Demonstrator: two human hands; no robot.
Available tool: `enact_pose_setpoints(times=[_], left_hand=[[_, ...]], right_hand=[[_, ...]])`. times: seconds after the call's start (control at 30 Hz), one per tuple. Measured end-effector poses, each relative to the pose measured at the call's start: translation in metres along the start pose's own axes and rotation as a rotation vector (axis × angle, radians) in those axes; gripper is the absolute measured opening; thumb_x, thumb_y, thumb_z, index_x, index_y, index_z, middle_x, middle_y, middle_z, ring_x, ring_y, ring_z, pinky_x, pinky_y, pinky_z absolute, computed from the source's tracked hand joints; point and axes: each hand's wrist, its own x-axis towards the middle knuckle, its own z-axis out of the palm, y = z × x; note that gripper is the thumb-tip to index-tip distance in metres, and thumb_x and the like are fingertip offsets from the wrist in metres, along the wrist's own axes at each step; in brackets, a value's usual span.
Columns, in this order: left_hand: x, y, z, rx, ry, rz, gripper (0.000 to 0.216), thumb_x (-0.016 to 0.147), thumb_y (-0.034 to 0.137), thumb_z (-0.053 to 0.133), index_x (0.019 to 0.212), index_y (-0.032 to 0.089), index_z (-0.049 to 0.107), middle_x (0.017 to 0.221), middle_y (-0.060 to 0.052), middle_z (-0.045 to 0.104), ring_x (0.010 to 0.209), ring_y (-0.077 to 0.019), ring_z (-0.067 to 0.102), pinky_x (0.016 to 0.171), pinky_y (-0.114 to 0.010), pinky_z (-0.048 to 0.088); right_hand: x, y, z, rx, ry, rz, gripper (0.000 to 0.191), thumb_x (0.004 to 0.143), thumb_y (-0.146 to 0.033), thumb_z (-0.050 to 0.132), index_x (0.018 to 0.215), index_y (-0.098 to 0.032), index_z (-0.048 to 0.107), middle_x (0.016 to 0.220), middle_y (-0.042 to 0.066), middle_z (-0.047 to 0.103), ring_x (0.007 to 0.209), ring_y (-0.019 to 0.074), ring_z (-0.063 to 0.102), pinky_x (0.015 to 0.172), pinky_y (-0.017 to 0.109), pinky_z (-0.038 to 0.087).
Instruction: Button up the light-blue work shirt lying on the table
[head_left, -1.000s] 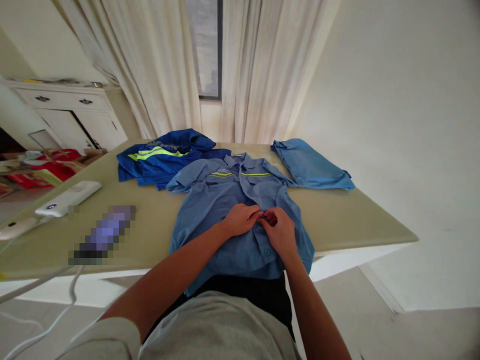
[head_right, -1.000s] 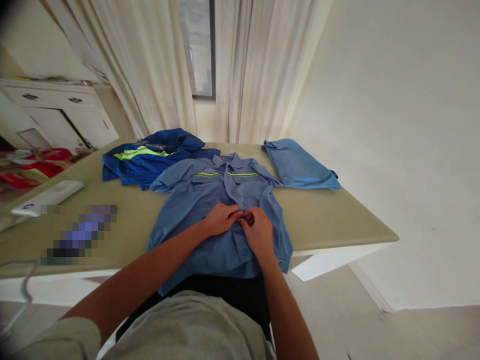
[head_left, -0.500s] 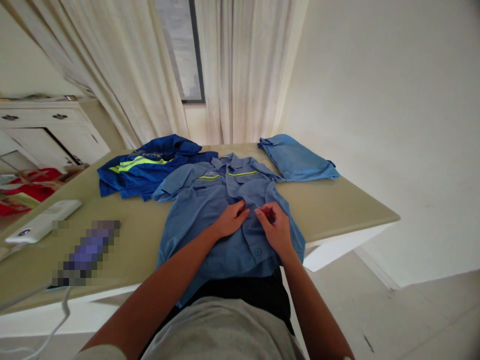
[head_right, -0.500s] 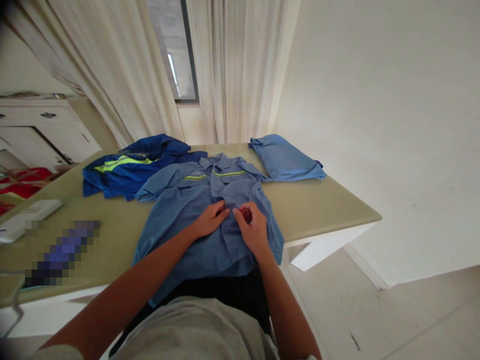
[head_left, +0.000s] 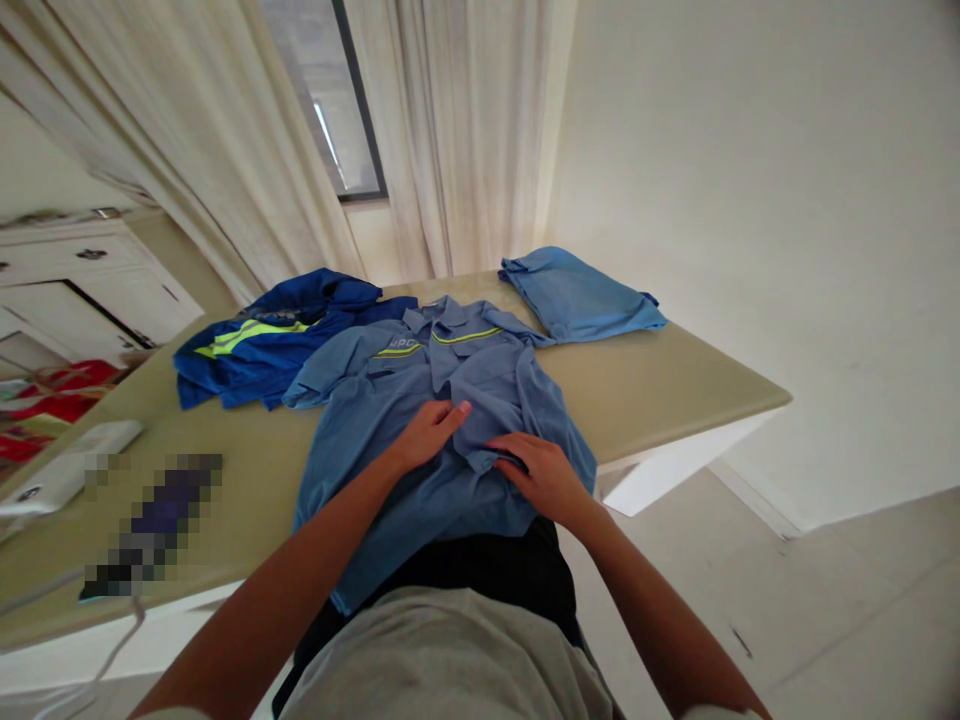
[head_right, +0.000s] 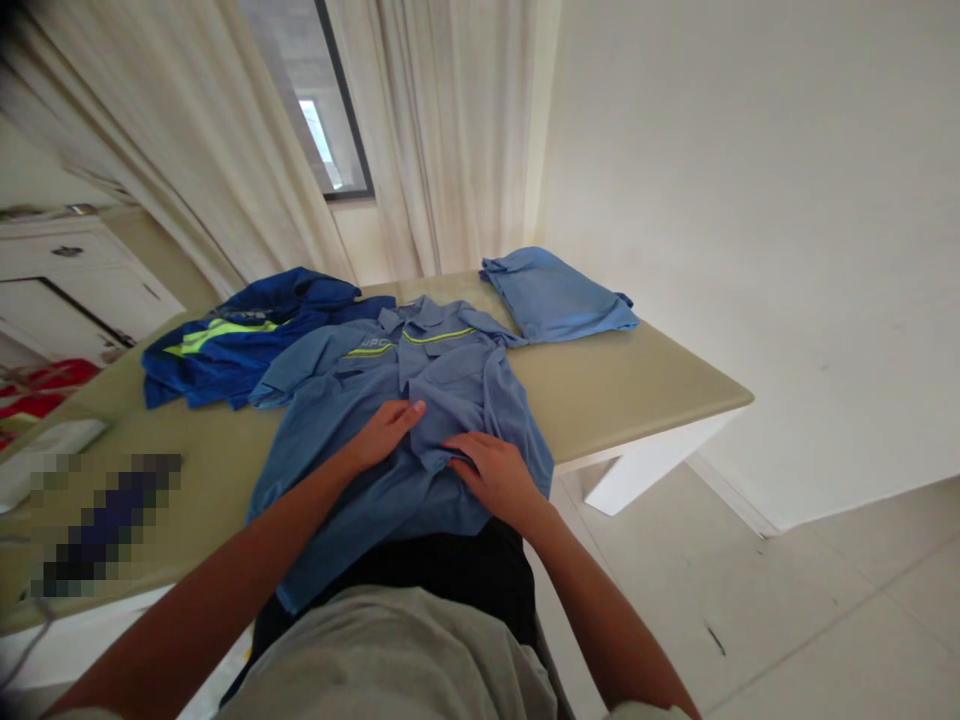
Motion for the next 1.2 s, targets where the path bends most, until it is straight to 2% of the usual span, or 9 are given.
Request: enact_pose_setpoints(times=[0.1,0.2,0.33,0.5,0.6,0.67,0.77,1.07,1.2], left_hand=[[-0.013,0.017,-0.003,0.241,-0.141,0.134,0.037,0.088,0.055,0.065,0.078,0.02,0.072,0.092,-0.006,0.074,0.091,-0.0239,0.068,0.082,-0.032,0.054],[-0.023,0.037,0.003,0.309,-0.012,0.189,0.031,0.093,0.048,0.059,0.091,0.021,0.075,0.115,-0.008,0.073,0.112,-0.0257,0.063,0.1,-0.035,0.048],[-0.032,0.056,0.015,0.216,0.096,0.081,0.043,0.099,0.051,0.05,0.078,0.018,0.067,0.078,-0.002,0.067,0.075,-0.0174,0.059,0.071,-0.028,0.048],[-0.046,0.055,0.013,0.226,0.017,-0.025,0.052,0.094,0.058,0.055,0.061,0.018,0.053,0.058,0.003,0.049,0.056,-0.0117,0.042,0.051,-0.025,0.029],[-0.054,0.052,0.007,0.23,0.072,-0.075,0.054,0.091,0.058,0.061,0.056,0.019,0.049,0.054,0.003,0.043,0.053,-0.0113,0.038,0.049,-0.026,0.026],[-0.057,0.053,0.006,0.122,0.1,-0.075,0.048,0.093,0.056,0.058,0.064,0.018,0.056,0.06,0.002,0.051,0.057,-0.0124,0.043,0.052,-0.025,0.033],[-0.059,0.056,0.01,-0.027,0.085,-0.054,0.037,0.095,0.05,0.058,0.083,0.016,0.066,0.076,-0.001,0.063,0.069,-0.0146,0.054,0.064,-0.025,0.044],[-0.057,0.055,0.014,-0.087,0.154,-0.085,0.034,0.098,0.046,0.054,0.09,0.016,0.067,0.083,-0.002,0.068,0.076,-0.016,0.058,0.07,-0.026,0.048],[-0.059,0.051,0.015,-0.005,0.183,-0.091,0.038,0.099,0.048,0.052,0.081,0.018,0.063,0.075,-0.001,0.063,0.069,-0.0146,0.053,0.064,-0.025,0.044]], right_hand=[[-0.003,-0.005,-0.004,0.051,0.04,0.003,0.03,0.101,-0.031,0.059,0.131,-0.025,0.06,0.107,0.004,0.073,0.093,0.0185,0.07,0.087,0.032,0.056],[-0.006,-0.014,-0.008,-0.052,0.086,-0.119,0.029,0.1,-0.038,0.061,0.126,-0.024,0.065,0.105,0.007,0.071,0.093,0.0196,0.068,0.086,0.033,0.056],[-0.005,-0.026,-0.011,-0.195,0.198,-0.305,0.017,0.101,-0.031,0.06,0.11,-0.023,0.073,0.098,0.007,0.069,0.091,0.0189,0.065,0.083,0.032,0.054],[-0.005,-0.032,-0.011,-0.15,0.278,-0.262,0.017,0.1,-0.025,0.059,0.112,-0.024,0.072,0.096,0.006,0.07,0.086,0.0185,0.065,0.08,0.032,0.054],[-0.005,-0.034,-0.01,-0.078,0.253,-0.209,0.025,0.1,-0.03,0.062,0.123,-0.026,0.068,0.103,0.007,0.071,0.091,0.0193,0.066,0.083,0.033,0.055],[-0.004,-0.037,-0.009,-0.05,0.2,-0.222,0.032,0.098,-0.035,0.065,0.128,-0.027,0.065,0.105,0.007,0.071,0.093,0.0197,0.067,0.083,0.033,0.056],[-0.001,-0.043,-0.006,-0.072,0.252,-0.232,0.024,0.098,-0.033,0.066,0.121,-0.027,0.068,0.098,0.006,0.071,0.087,0.0184,0.066,0.079,0.032,0.055],[-0.001,-0.051,-0.007,-0.237,0.258,-0.402,0.014,0.096,-0.027,0.068,0.109,-0.026,0.072,0.101,0.005,0.072,0.087,0.0176,0.066,0.081,0.033,0.053],[-0.001,-0.053,-0.003,-0.257,0.251,-0.48,0.013,0.096,-0.024,0.066,0.106,-0.027,0.072,0.093,0.003,0.073,0.076,0.0155,0.065,0.069,0.032,0.05]])
